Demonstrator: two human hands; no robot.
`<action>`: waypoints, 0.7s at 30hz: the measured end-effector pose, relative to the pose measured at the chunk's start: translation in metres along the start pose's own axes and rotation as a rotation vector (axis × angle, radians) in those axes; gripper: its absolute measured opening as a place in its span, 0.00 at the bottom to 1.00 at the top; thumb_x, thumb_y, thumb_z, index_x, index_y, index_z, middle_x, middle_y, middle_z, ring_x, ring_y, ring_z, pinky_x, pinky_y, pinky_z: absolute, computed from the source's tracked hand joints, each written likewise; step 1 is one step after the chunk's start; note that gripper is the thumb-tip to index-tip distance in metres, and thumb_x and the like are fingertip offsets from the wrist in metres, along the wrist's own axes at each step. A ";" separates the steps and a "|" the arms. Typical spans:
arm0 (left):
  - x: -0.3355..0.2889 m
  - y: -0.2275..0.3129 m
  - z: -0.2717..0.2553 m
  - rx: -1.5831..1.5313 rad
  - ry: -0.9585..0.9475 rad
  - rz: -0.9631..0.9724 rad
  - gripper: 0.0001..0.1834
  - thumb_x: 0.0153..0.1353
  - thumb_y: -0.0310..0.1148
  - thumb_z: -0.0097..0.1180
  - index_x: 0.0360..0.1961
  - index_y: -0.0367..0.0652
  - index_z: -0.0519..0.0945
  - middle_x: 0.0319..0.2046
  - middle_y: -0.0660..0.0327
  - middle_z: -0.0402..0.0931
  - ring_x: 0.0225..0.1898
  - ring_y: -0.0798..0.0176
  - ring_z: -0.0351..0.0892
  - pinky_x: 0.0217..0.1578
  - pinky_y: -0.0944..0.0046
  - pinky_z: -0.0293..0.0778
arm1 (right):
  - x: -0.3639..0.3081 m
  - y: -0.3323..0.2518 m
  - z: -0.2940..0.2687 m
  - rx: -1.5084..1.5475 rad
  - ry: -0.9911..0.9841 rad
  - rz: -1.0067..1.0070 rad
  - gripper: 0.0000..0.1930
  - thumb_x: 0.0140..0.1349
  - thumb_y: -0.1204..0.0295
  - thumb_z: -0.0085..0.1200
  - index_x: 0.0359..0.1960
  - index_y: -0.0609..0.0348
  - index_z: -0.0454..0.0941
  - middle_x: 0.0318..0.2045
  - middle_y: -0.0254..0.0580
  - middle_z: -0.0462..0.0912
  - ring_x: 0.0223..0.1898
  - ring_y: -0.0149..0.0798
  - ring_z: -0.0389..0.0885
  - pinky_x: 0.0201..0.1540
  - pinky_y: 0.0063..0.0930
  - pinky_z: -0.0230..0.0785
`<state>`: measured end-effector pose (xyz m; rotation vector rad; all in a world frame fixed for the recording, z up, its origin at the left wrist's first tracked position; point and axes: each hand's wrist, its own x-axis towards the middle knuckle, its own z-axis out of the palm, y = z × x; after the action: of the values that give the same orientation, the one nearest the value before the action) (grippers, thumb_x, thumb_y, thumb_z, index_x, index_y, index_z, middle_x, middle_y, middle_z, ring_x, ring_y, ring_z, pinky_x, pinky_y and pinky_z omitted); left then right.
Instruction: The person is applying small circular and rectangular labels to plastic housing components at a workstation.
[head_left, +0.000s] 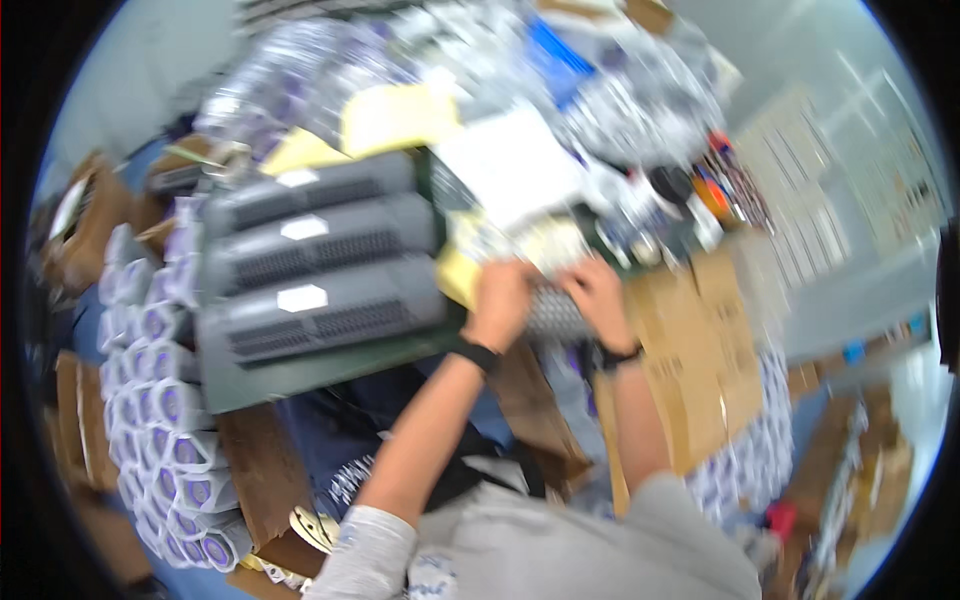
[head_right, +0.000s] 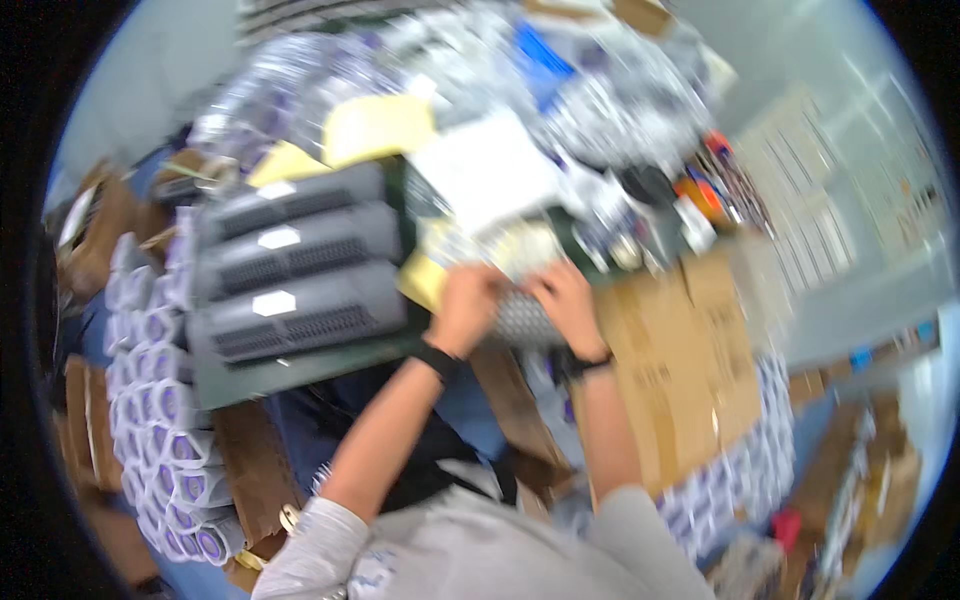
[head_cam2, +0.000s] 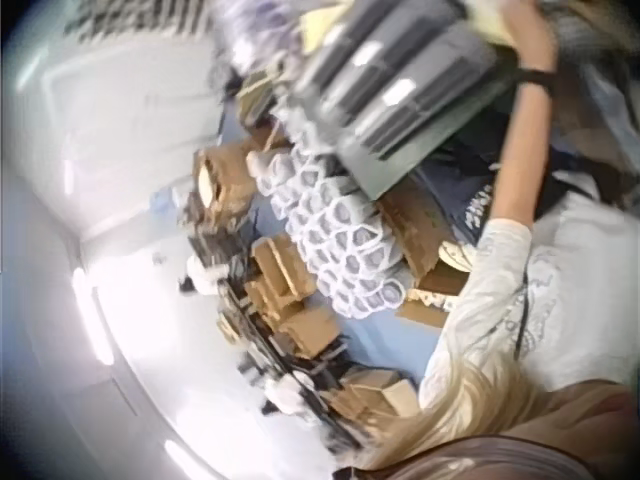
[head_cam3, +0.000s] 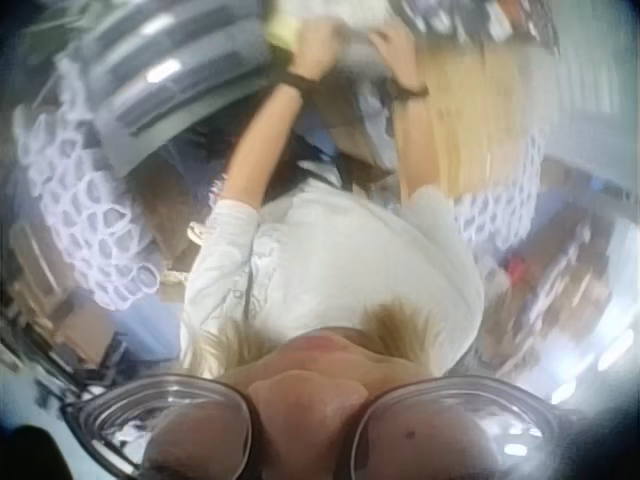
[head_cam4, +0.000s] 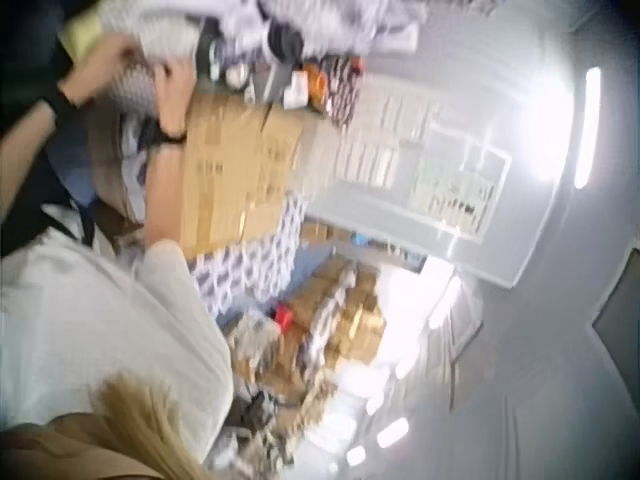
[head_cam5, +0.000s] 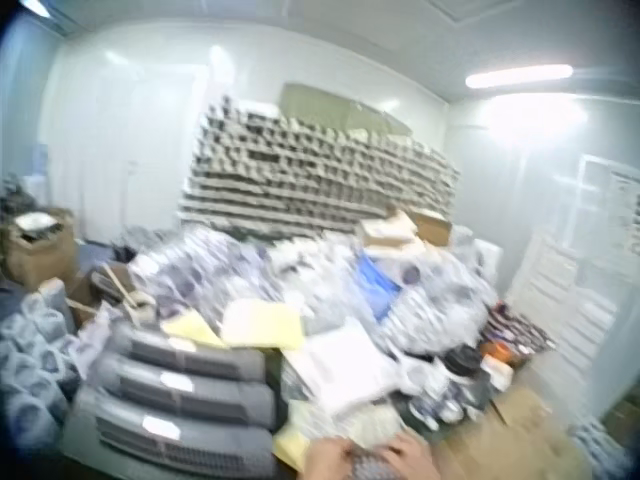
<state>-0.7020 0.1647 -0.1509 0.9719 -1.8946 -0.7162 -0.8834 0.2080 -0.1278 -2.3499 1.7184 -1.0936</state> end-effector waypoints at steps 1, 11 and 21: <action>-0.004 -0.009 0.000 0.049 0.011 -0.001 0.10 0.45 0.24 0.52 0.26 0.38 0.84 0.27 0.45 0.79 0.30 0.45 0.79 0.35 0.52 0.74 | -0.001 -0.004 0.011 0.012 0.038 0.029 0.05 0.54 0.72 0.58 0.27 0.60 0.81 0.29 0.45 0.80 0.35 0.49 0.77 0.40 0.39 0.69; -0.017 -0.001 0.039 -0.079 0.083 0.155 0.10 0.43 0.36 0.61 0.24 0.40 0.80 0.24 0.50 0.78 0.24 0.47 0.76 0.27 0.52 0.70 | -0.030 0.007 -0.016 -0.046 -0.044 0.229 0.10 0.54 0.67 0.59 0.34 0.59 0.84 0.31 0.53 0.83 0.33 0.45 0.79 0.39 0.38 0.69; -0.004 -0.015 0.048 0.019 0.067 0.201 0.18 0.57 0.47 0.55 0.28 0.42 0.82 0.26 0.52 0.76 0.30 0.46 0.74 0.34 0.53 0.71 | 0.025 -0.033 0.003 0.064 -0.162 0.064 0.09 0.55 0.70 0.57 0.32 0.63 0.83 0.30 0.53 0.82 0.31 0.49 0.78 0.38 0.37 0.70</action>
<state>-0.7374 0.1645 -0.1863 0.7931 -1.9105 -0.5416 -0.8506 0.1988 -0.1039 -2.2590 1.6646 -0.9078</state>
